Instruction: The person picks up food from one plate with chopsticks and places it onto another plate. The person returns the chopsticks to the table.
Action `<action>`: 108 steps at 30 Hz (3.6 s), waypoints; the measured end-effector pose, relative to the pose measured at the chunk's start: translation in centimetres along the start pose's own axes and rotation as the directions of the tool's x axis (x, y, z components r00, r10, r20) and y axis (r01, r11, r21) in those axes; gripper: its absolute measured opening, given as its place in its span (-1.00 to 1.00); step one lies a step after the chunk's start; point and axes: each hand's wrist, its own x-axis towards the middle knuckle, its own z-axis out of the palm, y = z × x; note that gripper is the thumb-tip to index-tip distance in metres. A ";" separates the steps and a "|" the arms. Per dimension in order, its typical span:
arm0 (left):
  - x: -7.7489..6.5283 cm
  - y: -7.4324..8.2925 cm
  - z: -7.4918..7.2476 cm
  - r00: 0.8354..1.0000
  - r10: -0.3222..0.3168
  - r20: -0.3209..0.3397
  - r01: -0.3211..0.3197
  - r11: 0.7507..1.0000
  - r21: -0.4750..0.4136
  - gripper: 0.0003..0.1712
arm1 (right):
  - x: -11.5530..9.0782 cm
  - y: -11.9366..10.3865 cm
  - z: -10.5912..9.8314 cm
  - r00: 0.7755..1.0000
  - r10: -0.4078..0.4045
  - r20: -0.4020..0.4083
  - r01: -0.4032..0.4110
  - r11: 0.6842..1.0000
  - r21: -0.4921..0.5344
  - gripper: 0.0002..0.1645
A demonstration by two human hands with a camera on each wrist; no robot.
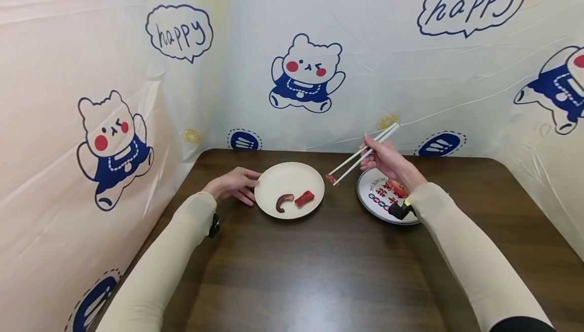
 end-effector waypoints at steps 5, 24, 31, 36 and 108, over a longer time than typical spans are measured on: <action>0.0 0.1 0.2 1.000 0.006 0.001 -0.006 1.000 0.001 -0.37 | 0.2 0.2 0.2 1.000 0.009 -0.023 -0.009 1.000 0.018 -0.47; 0.1 -0.2 0.1 1.000 0.003 0.009 -0.003 1.000 -0.015 -0.39 | 1.4 2.3 1.4 0.999 0.005 -0.033 -0.004 1.000 0.009 -0.46; 0.2 -0.3 -0.1 1.000 0.000 0.011 0.000 1.000 -0.010 -0.39 | 1.9 3.1 1.9 0.999 -0.007 -0.033 0.006 1.000 -0.016 -0.48; 0.2 -0.2 -0.2 1.000 0.004 0.007 -0.004 1.000 -0.004 -0.38 | 2.4 3.4 2.4 0.998 -0.023 -0.051 0.021 0.999 -0.025 -0.47; 0.2 0.3 -0.5 0.999 -0.052 -0.005 0.051 0.998 -0.037 -0.38 | 4.3 6.8 5.6 0.983 -0.102 -0.152 0.087 0.991 -0.097 -0.36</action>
